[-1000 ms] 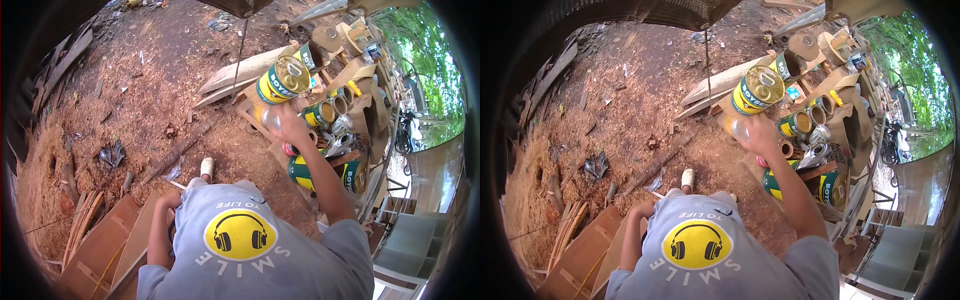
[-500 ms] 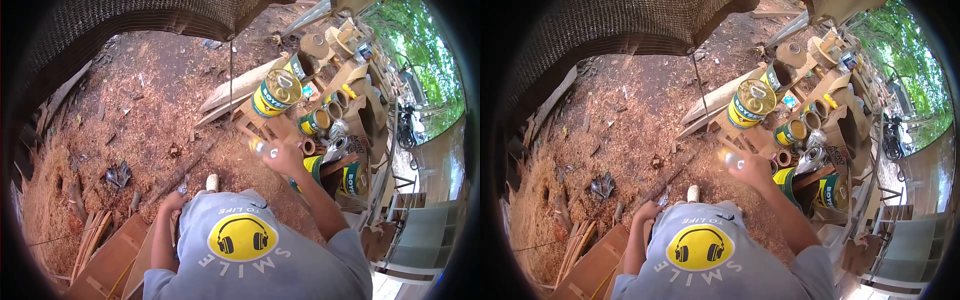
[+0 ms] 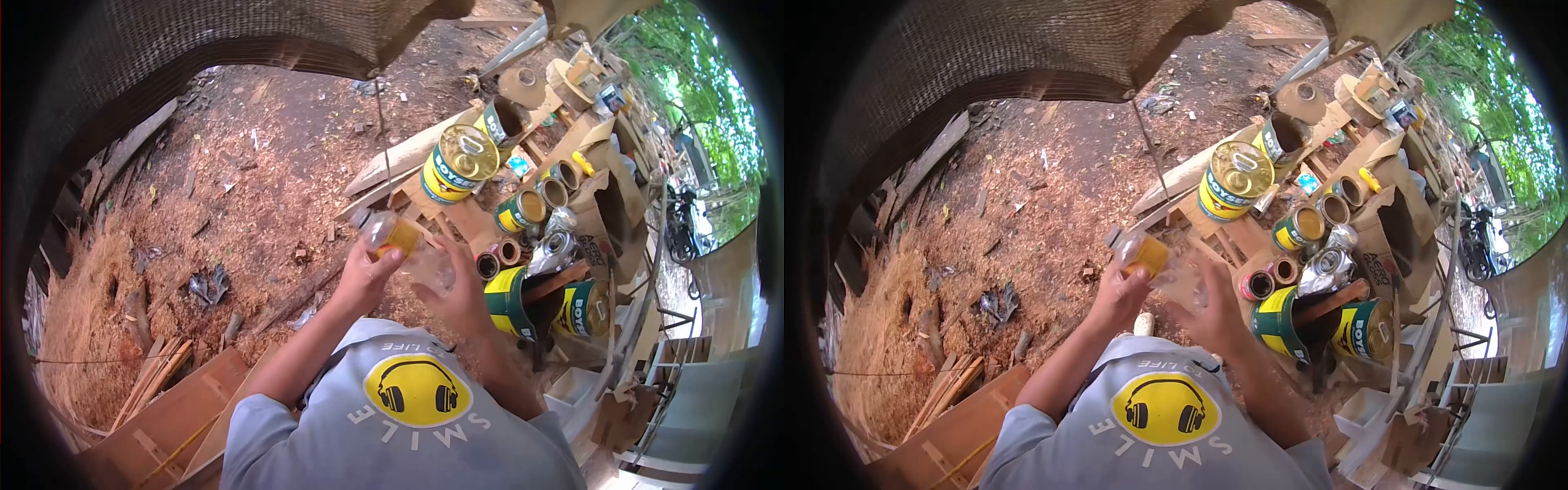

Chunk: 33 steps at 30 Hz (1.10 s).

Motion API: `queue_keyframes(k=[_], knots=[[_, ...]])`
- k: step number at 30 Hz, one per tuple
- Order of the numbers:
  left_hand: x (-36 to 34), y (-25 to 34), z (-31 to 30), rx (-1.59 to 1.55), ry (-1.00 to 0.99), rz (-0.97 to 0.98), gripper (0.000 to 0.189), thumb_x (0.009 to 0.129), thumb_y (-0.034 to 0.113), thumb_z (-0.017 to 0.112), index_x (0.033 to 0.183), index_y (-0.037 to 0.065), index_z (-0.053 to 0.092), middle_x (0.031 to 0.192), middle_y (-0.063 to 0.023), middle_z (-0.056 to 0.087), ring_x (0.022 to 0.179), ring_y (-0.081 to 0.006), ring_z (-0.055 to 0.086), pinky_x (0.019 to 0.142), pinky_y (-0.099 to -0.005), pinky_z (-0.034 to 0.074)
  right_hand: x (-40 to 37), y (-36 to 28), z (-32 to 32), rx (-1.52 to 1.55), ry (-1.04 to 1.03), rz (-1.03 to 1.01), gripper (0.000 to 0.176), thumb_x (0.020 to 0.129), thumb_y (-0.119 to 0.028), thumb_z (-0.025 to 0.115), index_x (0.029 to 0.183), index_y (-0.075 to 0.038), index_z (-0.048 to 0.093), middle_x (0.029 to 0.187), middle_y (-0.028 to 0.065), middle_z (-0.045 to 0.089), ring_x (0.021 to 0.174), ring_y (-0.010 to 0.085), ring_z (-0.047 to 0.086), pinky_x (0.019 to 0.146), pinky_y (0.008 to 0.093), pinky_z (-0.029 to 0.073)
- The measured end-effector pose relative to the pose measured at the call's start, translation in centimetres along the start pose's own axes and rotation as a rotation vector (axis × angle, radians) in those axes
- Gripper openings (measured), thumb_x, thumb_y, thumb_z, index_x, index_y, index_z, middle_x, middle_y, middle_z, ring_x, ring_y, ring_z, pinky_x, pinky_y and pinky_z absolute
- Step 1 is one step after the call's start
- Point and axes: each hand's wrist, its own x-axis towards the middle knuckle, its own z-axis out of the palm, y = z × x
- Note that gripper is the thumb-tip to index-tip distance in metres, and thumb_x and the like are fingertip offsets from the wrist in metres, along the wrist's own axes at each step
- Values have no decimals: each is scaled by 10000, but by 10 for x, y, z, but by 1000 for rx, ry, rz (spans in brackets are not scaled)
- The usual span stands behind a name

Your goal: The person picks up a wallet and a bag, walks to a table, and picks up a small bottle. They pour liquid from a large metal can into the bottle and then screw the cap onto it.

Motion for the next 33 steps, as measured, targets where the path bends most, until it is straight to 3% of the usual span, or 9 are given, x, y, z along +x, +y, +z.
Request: queue_keyframes(k=[5,11,15,17,19,22,25,29,33], knots=[[2,-6,40,-108,48,-26,696,823,364,759,1315,5,421,1219,-184,587,1155,-310,587,1001,-469,477,-30,-2,-16,16,154,-55,983,684,-59,845,1472,-48,257,1263,149,455,1139,259,513,940,404,460],[1,-23,65,-100,34,-32,620,876,384,683,1308,5,450,1212,-191,608,1141,-316,600,1022,-459,464,-65,25,-26,718,111,152,887,806,-44,765,1474,-9,182,1314,176,458,1107,230,595,849,326,530],[-3,-42,70,-31,-108,-119,641,876,398,681,1326,-2,461,1253,-196,593,1160,-308,591,1028,-453,457,-79,36,-25,898,126,158,784,851,-60,732,1470,-46,252,1180,116,552,972,147,616,789,285,533],[-5,-51,65,31,-224,-189,673,870,409,688,1344,-7,453,1279,-201,581,1173,-302,584,1025,-448,457,-87,22,-41,947,156,402,570,909,-147,687,1385,-70,382,1032,70,600,852,91,601,718,243,510],[-6,-72,48,171,-222,-229,688,864,460,693,1311,-24,496,1197,-176,633,1129,-280,614,974,-409,486,-94,33,-48,714,212,525,519,874,-192,717,1303,-65,453,1042,91,611,861,145,628,727,291,517],[2,-80,5,682,-449,-624,670,858,499,695,1235,-40,567,1082,-140,684,1039,-247,657,901,-369,513,-115,45,-67,-50,395,132,504,818,-209,746,1234,-55,508,1073,130,616,897,243,645,765,359,518],[-3,-124,-44,1111,-375,-736,618,865,475,684,1126,-83,629,948,-210,713,908,-256,697,790,-375,531,-156,13,-122,-239,265,235,551,740,-207,789,1205,-53,537,1109,159,606,944,327,634,815,408,508],[-14,-146,-86,1937,-546,-742,607,850,521,656,1082,-40,660,1025,-266,683,966,-377,672,832,-438,527,-259,-15,-216,-365,604,219,571,683,-159,816,1184,-53,565,1086,140,617,963,268,643,821,361,507],[-22,-183,-178,1878,-744,-870,515,849,464,659,1003,-27,678,993,-269,678,954,-435,651,814,-475,518,-335,-26,-265,-657,1136,811,478,714,-171,769,1146,-58,599,1042,138,652,949,302,648,823,379,511]])
